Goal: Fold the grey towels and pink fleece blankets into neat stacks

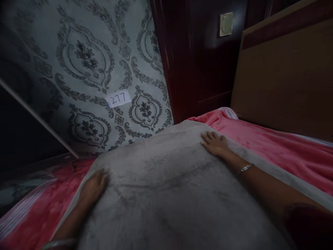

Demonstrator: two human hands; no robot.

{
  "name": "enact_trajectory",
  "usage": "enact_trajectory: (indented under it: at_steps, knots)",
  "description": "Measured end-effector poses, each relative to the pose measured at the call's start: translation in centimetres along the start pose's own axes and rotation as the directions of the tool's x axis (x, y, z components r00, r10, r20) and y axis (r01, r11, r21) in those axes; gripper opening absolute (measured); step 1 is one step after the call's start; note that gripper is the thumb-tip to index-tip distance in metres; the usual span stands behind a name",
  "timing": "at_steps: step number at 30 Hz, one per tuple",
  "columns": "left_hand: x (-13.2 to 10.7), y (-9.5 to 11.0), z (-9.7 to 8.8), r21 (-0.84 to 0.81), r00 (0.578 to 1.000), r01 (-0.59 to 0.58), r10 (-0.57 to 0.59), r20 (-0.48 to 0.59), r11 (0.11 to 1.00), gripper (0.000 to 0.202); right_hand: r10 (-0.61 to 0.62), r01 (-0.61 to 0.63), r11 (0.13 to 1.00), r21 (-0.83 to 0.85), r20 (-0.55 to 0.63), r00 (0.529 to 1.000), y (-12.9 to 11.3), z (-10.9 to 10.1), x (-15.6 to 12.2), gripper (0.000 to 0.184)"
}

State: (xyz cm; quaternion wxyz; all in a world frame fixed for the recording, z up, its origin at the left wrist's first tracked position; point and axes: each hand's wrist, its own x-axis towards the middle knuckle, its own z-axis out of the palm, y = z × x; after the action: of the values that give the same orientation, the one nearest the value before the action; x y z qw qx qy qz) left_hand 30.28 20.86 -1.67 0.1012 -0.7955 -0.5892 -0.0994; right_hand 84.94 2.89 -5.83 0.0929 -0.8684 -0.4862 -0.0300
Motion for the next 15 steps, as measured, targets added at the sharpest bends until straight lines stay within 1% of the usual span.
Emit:
enact_trajectory:
  at_steps: [1,2,4,5,6,7,8,9,11,13,15]
  knots:
    - [0.6,2.8,-0.4,-0.04,0.992,-0.124,0.125,0.026,0.992,0.058,-0.06,0.06,0.998,0.017,0.011,0.998,-1.9,-0.2,0.7,0.065]
    - [1.3,6.0,-0.7,-0.088,0.969,-0.236,0.241,0.054,0.968,0.06,-0.121,0.121,0.992,0.032,0.023,0.992,-3.9,-0.3,1.4,0.065]
    - [2.8,12.3,-1.0,-0.152,0.907,-0.39,0.407,0.111,0.908,0.061,-0.256,0.255,0.966,0.039,0.022,0.966,-8.2,-0.4,2.7,0.062]
    - [3.5,15.2,-0.9,-0.172,0.874,-0.45,0.471,0.119,0.877,0.061,-0.316,0.315,0.948,0.042,0.016,0.949,-10.1,-0.2,3.2,0.062]
    - [4.1,17.8,-0.6,-0.177,0.85,-0.492,0.514,0.115,0.852,0.061,-0.363,0.363,0.931,0.043,0.014,0.932,-11.8,0.1,3.7,0.061]
    - [4.7,19.9,-0.2,-0.18,0.833,-0.524,0.545,0.097,0.832,0.062,-0.395,0.394,0.918,0.044,0.017,0.918,-13.1,0.5,4.0,0.061]
    - [5.2,21.5,0.4,-0.191,0.828,-0.528,0.552,0.104,0.828,0.061,-0.413,0.411,0.91,0.044,0.024,0.911,-14.0,1.0,4.3,0.061]
    - [5.5,22.6,1.0,-0.201,0.834,-0.511,0.538,0.119,0.836,0.059,-0.42,0.419,0.907,0.042,0.033,0.907,-14.6,1.5,4.5,0.061]
    - [5.9,23.7,2.2,-0.215,0.849,-0.477,0.51,0.135,0.852,0.059,-0.424,0.423,0.906,0.034,0.04,0.905,-14.8,2.5,4.6,0.061]
    - [6.1,23.3,3.1,-0.216,0.859,-0.461,0.494,0.132,0.86,0.061,-0.428,0.426,0.904,0.046,0.04,0.903,-14.2,3.2,4.8,0.062]
    - [6.5,21.5,3.7,-0.201,0.871,-0.44,0.471,0.138,0.875,0.063,-0.436,0.432,0.898,0.078,0.049,0.898,-13.6,3.6,5.0,0.063]
